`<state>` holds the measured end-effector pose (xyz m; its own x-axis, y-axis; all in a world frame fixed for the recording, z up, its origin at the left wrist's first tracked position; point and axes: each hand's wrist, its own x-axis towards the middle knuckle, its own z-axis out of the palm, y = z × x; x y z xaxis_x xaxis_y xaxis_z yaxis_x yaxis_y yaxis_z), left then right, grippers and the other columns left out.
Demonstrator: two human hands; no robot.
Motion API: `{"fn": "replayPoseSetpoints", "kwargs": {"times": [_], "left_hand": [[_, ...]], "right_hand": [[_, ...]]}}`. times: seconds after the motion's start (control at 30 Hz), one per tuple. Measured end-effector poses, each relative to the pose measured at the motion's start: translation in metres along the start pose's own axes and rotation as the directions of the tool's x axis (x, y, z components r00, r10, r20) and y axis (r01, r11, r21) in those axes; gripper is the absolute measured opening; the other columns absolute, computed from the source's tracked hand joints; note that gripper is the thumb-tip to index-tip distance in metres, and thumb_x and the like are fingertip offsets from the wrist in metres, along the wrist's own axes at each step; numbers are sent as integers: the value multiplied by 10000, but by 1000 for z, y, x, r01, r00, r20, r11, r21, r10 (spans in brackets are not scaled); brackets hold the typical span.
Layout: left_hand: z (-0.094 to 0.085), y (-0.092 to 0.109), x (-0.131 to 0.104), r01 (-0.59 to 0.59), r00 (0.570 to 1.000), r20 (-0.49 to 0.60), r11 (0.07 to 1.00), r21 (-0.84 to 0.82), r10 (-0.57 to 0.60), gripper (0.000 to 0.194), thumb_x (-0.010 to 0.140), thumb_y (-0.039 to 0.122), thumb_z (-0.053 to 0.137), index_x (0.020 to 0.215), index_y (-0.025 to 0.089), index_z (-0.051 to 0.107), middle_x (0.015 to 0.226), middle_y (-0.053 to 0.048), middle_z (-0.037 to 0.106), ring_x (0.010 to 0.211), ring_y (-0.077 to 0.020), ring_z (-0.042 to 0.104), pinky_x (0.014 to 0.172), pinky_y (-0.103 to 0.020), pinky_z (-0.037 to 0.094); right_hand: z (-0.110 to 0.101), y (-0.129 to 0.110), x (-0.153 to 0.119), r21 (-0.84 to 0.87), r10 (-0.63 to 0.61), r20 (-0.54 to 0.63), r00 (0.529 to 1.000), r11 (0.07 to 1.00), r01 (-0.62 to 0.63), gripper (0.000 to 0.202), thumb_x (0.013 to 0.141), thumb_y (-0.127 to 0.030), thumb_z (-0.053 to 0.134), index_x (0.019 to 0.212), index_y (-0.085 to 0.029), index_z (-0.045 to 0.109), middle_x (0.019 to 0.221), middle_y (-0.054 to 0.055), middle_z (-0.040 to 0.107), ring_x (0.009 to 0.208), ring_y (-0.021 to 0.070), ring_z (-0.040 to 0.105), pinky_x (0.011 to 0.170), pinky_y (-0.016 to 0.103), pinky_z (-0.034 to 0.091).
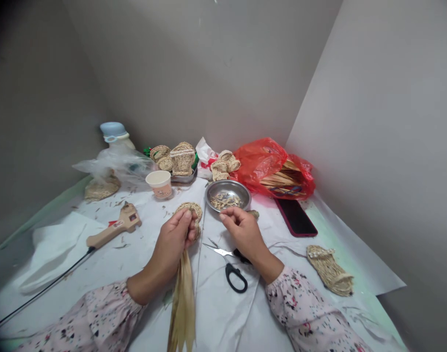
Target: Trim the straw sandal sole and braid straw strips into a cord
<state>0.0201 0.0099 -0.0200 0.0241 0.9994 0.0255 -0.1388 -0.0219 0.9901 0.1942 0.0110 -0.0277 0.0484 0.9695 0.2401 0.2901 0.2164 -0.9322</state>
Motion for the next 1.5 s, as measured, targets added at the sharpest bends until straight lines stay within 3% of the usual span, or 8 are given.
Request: {"fn": "replayPoseSetpoints", "kwargs": {"times": [0.37, 0.67, 0.8, 0.9, 0.97, 1.1, 1.3, 1.5], "left_hand": [[3, 10, -4, 7, 998, -61, 992, -127, -14, 299, 802, 479, 589, 826, 184, 542, 582, 64, 434, 441, -45, 374, 384, -134, 260], [5, 9, -3, 29, 997, -72, 983, -180, -42, 254, 821, 423, 575, 828, 170, 552, 596, 64, 425, 447, -33, 365, 380, -113, 245], [6, 7, -4, 93, 995, -1, 980, -173, -95, 260, 813, 424, 568, 797, 165, 541, 596, 59, 436, 439, -33, 375, 366, -112, 234], [8, 4, -9, 144, 985, 112, 985, -97, -133, 258, 824, 422, 534, 798, 165, 542, 563, 60, 446, 412, -38, 375, 354, -119, 241], [10, 3, -12, 150, 973, 184, 988, -43, -139, 271, 831, 434, 513, 778, 169, 533, 540, 59, 454, 391, -44, 371, 345, -129, 251], [13, 1, -14, 123, 962, 242, 991, 45, -130, 278, 845, 444, 487, 752, 182, 492, 494, 60, 471, 357, -55, 370, 336, -146, 273], [13, 0, -13, 133, 963, 219, 986, 105, -154, 224, 851, 407, 479, 852, 185, 500, 484, 72, 490, 350, -66, 410, 344, -148, 288], [13, -2, -14, 107, 973, 197, 990, 94, -124, 200, 849, 384, 471, 810, 188, 485, 487, 69, 507, 352, -76, 437, 352, -164, 304]], "right_hand": [[-4, 1, 0, -162, -24, -124, 992, 987, 4, 228, 845, -397, 545, 819, -185, 623, 544, -58, 374, 526, 130, 358, 547, 258, 307], [-7, -4, 0, -263, -99, -248, 964, 964, 32, 259, 862, -383, 512, 877, -168, 655, 629, -17, 553, 566, 135, 470, 578, 251, 383], [-4, -11, -5, -270, -262, -244, 934, 943, 194, 282, 859, -322, 533, 1057, -163, 657, 922, 61, 647, 594, 120, 499, 616, 262, 442], [4, -16, -12, -145, -284, -124, 951, 953, 266, 403, 877, -306, 523, 1264, -199, 560, 1169, 103, 599, 603, 103, 518, 615, 268, 474], [10, -15, -15, 15, -171, 54, 984, 985, 170, 453, 899, -330, 495, 1337, -213, 496, 1099, 94, 631, 566, 100, 528, 554, 258, 474], [15, -8, -15, 145, -29, 308, 951, 989, -17, 396, 911, -365, 482, 1241, -165, 574, 697, 14, 616, 534, 118, 533, 511, 239, 447], [13, -1, -10, -9, -31, 181, 983, 999, 34, 239, 858, -332, 563, 993, -159, 658, 562, -42, 499, 496, 98, 425, 477, 214, 341], [15, -8, -14, -127, -105, 133, 985, 984, 123, 180, 871, -300, 527, 885, -166, 646, 630, -17, 566, 547, 112, 468, 541, 226, 370]]}}
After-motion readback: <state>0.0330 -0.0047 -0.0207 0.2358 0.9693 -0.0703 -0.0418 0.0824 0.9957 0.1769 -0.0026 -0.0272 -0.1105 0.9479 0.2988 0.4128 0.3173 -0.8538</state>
